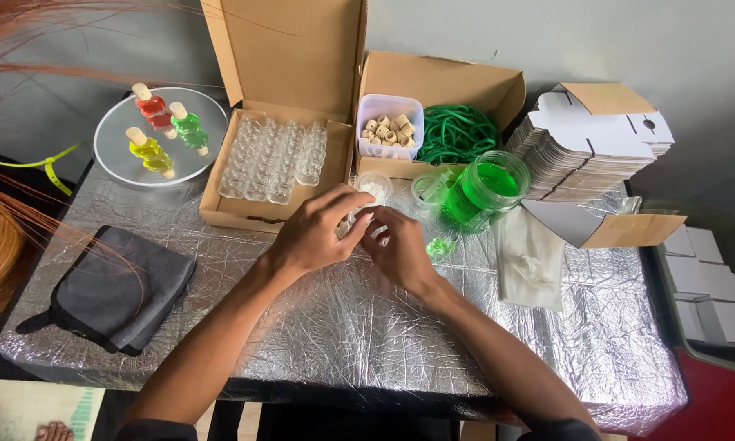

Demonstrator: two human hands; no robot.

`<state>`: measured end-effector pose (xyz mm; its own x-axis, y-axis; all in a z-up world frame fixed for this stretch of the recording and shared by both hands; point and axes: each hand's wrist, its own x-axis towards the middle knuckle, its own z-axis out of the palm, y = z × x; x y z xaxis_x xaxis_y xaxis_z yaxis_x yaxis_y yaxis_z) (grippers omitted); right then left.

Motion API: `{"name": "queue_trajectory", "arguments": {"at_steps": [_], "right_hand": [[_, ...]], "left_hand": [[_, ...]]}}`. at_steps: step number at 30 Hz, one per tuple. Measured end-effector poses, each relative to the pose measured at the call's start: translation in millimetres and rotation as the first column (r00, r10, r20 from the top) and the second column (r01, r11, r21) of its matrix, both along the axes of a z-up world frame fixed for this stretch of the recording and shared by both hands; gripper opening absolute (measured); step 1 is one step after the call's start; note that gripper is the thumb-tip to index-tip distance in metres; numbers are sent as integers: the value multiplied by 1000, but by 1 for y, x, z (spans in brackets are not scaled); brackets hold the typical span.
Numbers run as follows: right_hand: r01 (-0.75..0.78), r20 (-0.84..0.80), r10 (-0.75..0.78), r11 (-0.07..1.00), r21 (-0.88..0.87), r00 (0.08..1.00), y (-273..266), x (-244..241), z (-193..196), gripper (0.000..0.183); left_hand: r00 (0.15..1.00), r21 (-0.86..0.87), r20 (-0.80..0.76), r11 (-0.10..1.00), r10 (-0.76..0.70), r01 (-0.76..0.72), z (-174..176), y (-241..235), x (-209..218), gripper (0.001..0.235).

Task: Assembling small fragrance components by inserting decorative moss into vials and threading a green cord through wooden beads.

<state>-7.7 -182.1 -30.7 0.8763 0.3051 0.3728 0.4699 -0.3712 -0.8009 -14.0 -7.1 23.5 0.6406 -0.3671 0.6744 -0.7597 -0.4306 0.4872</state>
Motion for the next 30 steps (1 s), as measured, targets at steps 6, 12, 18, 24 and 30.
{"name": "queue_trajectory", "arguments": {"at_steps": [6,12,18,24,30], "right_hand": [[49,166,-65,994,103,984,-8,-7,43,30],[-15,217,-6,995,96,976,-17,-9,71,43],[-181,131,195,977,-111,972,-39,-16,116,42],[217,297,-108,906,-364,949,-101,63,145,22],[301,112,-349,553,-777,930,-110,142,129,16]], "left_hand": [[991,-109,-137,994,1,-16,-16,-4,4,31],[984,-321,-179,946,-15,-44,-6,-13,-5,27],[975,-340,-224,937,3,-81,-27,-16,-1,27],[975,-290,-208,957,-74,10,-42,-23,-2,19],[922,110,-283,947,-262,303,-31,-28,-25,17]]}}
